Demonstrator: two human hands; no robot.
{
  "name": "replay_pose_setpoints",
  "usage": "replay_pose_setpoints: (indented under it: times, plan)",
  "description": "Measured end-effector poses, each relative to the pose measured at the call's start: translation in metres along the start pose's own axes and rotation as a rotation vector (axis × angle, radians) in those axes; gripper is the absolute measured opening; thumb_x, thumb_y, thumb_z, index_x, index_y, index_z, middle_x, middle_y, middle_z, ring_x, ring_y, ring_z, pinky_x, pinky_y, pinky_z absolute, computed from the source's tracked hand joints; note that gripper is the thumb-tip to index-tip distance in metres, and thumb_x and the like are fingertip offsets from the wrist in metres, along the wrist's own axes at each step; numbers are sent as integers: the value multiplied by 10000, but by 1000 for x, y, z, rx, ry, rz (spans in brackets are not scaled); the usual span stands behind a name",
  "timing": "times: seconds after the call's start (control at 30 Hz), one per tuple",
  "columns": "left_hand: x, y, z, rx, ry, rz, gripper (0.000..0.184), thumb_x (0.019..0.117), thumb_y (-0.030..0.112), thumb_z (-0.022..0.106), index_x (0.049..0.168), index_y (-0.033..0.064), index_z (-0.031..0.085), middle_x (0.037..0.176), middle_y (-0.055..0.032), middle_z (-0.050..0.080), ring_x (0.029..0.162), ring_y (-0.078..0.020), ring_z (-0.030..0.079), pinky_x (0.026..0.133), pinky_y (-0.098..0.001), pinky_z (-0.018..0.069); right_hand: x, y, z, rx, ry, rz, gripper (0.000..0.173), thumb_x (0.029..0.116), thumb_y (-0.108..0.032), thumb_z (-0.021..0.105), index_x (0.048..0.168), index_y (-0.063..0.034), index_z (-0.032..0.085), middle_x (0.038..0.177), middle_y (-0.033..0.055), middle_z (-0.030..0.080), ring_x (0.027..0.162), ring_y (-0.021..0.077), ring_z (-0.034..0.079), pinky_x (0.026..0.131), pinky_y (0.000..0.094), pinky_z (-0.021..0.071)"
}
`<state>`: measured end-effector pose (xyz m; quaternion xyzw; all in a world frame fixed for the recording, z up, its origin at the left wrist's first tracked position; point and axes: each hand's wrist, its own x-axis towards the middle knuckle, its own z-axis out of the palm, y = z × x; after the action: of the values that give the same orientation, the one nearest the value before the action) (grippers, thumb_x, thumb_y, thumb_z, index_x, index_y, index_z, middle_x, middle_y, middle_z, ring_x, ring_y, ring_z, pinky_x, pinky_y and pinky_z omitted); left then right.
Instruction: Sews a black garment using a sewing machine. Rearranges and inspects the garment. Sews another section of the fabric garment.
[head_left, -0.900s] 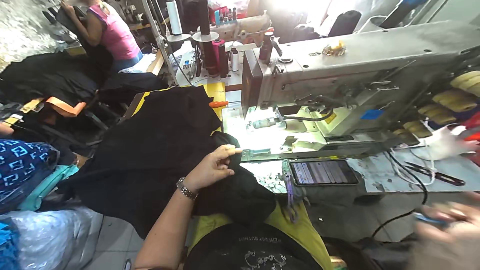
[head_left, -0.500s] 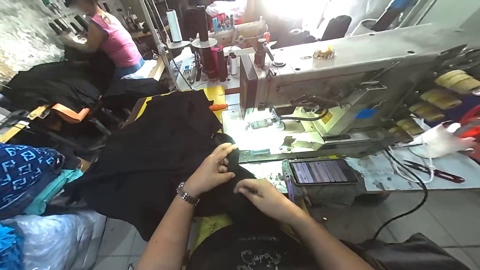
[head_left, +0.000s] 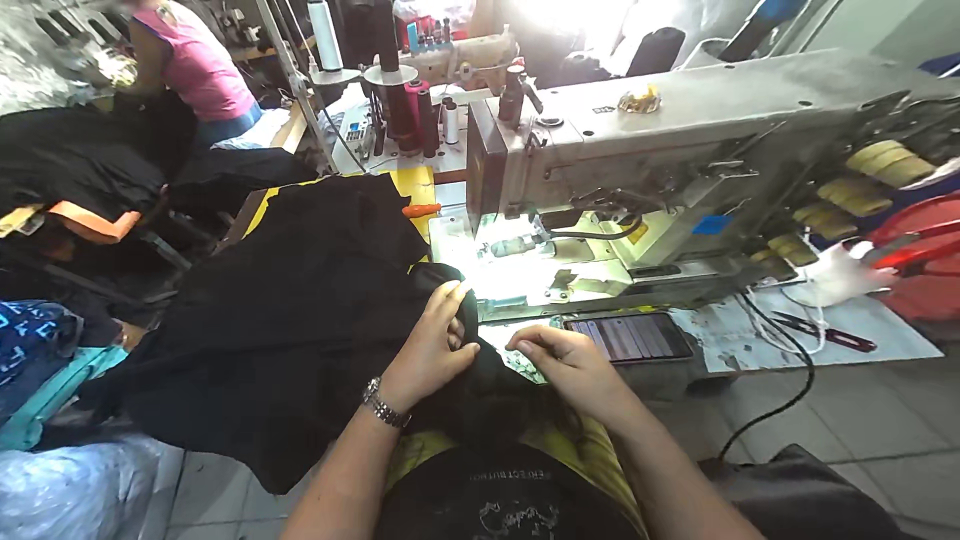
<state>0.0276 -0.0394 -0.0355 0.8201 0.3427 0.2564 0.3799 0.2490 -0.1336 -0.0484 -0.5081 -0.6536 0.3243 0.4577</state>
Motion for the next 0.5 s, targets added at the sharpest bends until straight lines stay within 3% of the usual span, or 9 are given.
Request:
replay_pose_setpoints:
  times: [0.07, 0.1, 0.17, 0.2, 0.3, 0.33, 0.37, 0.43, 0.5]
  plan:
    - [-3, 12, 5, 185, 35, -30, 751, 881, 152, 731, 1551, 53, 407, 1508, -161, 421, 789, -77, 589, 679, -220, 532, 10, 1, 18, -5, 2, 56, 281, 1051, -321, 559, 1091, -106, 735, 852, -36, 692, 696, -2, 609, 653, 183, 526]
    - [-5, 20, 8, 271, 43, -58, 737, 883, 152, 722, 1544, 44, 415, 1531, -169, 414, 863, -116, 621, 731, -253, 552, 15, 0, 29, 25, -9, 84, 286, 1032, -345, 590, 1087, -106, 738, 852, -36, 698, 717, 4, 625, 677, 199, 542]
    - [-6, 32, 11, 362, 34, -110, 750, 894, 140, 715, 1556, 30, 381, 1603, -177, 348, 1178, -207, 634, 944, -321, 563, 25, -1, 47, 81, -15, 159, 275, 973, -372, 662, 1034, -116, 740, 809, -63, 674, 713, -5, 607, 682, 207, 522]
    - [-7, 34, 12, 356, 39, -107, 788, 882, 129, 725, 1568, 21, 351, 1619, -188, 319, 1214, -221, 625, 965, -328, 558, 30, 0, 53, 107, -10, 202, 251, 950, -357, 688, 1007, -117, 734, 796, -70, 671, 707, -7, 606, 679, 206, 516]
    - [-11, 34, 9, 182, 11, -100, 1002, 844, 118, 788, 1640, 100, 180, 1660, -180, 189, 905, -96, 682, 742, -262, 608, 41, 5, 55, 323, 31, 302, 126, 961, -198, 679, 979, -84, 730, 804, -33, 703, 707, 31, 652, 675, 218, 555]
    - [-13, 32, 7, 83, 10, -86, 1041, 846, 105, 800, 1654, 150, 145, 1671, -163, 152, 869, -83, 687, 701, -258, 621, 43, 6, 52, 424, 65, 340, 118, 984, -146, 630, 956, -73, 719, 736, -31, 669, 631, 37, 606, 606, 214, 517]
    - [-14, 28, 5, 4, 27, -61, 1034, 859, 101, 795, 1658, 197, 144, 1672, -138, 161, 874, -83, 694, 691, -261, 631, 44, 6, 50, 527, 106, 366, 156, 998, -120, 568, 901, -77, 683, 615, -53, 552, 502, 25, 480, 487, 197, 413]
    - [-13, 19, 3, -41, 117, -5, 839, 915, 112, 734, 1618, 165, 279, 1591, -122, 355, 840, -78, 698, 681, -256, 631, 46, 7, 44, 675, 111, 417, 240, 1021, -131, 486, 832, -91, 629, 527, -65, 464, 411, 18, 372, 416, 191, 336]
    - [-8, 10, 4, 12, 209, -2, 608, 955, 139, 672, 1515, 119, 434, 1403, -89, 549, 728, -42, 652, 647, -219, 592, 46, 6, 42, 714, 78, 417, 278, 1057, -164, 474, 901, -56, 676, 627, -20, 607, 411, 11, 383, 405, 182, 344]
